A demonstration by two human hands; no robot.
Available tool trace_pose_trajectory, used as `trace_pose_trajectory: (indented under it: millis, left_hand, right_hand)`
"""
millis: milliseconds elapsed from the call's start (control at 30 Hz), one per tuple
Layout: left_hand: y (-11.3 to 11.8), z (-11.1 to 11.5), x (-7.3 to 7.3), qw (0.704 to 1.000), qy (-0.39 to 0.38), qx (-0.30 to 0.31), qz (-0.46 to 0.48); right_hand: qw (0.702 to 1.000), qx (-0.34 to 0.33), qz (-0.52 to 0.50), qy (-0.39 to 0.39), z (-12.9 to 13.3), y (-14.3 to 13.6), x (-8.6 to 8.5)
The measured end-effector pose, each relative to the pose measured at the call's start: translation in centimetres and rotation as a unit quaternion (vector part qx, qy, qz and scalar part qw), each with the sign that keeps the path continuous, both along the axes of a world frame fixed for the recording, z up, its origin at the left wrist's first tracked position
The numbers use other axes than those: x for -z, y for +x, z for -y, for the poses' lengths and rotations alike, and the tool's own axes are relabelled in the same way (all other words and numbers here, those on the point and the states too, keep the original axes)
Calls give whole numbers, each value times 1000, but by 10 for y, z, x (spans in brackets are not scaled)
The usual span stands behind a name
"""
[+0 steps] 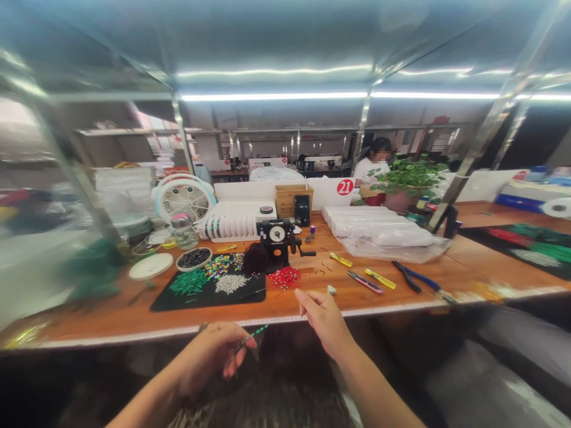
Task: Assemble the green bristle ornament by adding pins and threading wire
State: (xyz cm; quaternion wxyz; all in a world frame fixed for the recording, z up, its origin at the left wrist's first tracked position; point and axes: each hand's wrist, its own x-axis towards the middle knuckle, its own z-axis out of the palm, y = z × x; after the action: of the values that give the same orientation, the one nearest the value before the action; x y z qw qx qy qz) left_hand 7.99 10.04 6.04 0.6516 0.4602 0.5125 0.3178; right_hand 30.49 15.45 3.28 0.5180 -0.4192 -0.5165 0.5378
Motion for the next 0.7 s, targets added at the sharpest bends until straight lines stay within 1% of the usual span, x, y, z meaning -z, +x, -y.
trace_pose_trajectory:
  millis: [167, 367, 567, 633, 700]
  left_hand:
    - [-3, 5, -4, 1000, -1, 21, 6]
    - [-1, 6, 0, 999, -1, 19, -32]
    - [3, 8, 1, 999, -4, 23, -23]
    - [3, 8, 0, 999, -3, 24, -32]
    - [3, 7, -1, 999, -1, 27, -41]
  right_hand:
    - [1000, -3, 27, -2, 9, 10, -3]
    - [996, -5, 84, 7, 18, 16, -3]
    - [999, 8, 50, -8, 19, 15, 4]
    - [999, 4, 47, -9, 18, 13, 4]
    - [997, 9, 72, 5, 17, 13, 0]
